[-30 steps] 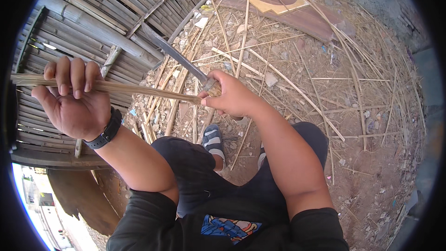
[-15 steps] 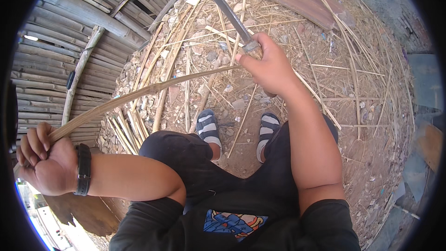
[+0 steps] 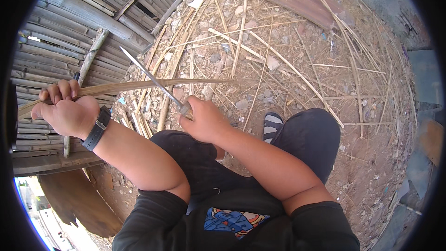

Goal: The person splits long bamboo sticks into thin strips using a machete. They hold the bamboo with one hand and repeatedly strike it with the machete to separate the strips, then gather and reposition the pieces on the ground.

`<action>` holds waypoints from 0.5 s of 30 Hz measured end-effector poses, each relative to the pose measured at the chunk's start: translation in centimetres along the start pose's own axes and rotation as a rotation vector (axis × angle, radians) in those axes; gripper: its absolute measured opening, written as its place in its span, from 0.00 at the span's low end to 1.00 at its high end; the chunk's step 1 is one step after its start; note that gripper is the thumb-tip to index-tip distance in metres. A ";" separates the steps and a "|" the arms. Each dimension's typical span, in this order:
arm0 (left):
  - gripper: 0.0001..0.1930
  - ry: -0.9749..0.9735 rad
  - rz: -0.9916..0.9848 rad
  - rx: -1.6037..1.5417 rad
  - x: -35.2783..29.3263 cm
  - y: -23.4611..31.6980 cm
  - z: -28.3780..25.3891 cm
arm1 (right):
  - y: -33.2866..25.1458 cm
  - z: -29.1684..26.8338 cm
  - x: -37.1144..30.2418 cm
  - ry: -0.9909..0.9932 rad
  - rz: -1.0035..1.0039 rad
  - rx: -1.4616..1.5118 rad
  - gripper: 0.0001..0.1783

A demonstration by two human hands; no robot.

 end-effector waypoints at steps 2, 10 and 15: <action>0.26 0.009 -0.006 0.015 0.3 -0.4 -0.5 | 5.5 1.6 1.1 0.085 0.068 -0.013 0.23; 0.25 -0.084 0.005 -0.022 1.9 -0.6 -2.5 | 0.8 0.8 0.4 -0.125 -0.040 -0.018 0.25; 0.25 -0.066 -0.023 -0.020 1.9 -1.5 -2.0 | 14.0 2.5 3.3 0.111 0.257 -0.084 0.24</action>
Point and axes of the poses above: each hand's wrist, its own x-axis towards the middle knuckle, its own z-axis out of the palm, y = z × x, the point moved 1 cm from there along x, towards the middle knuckle
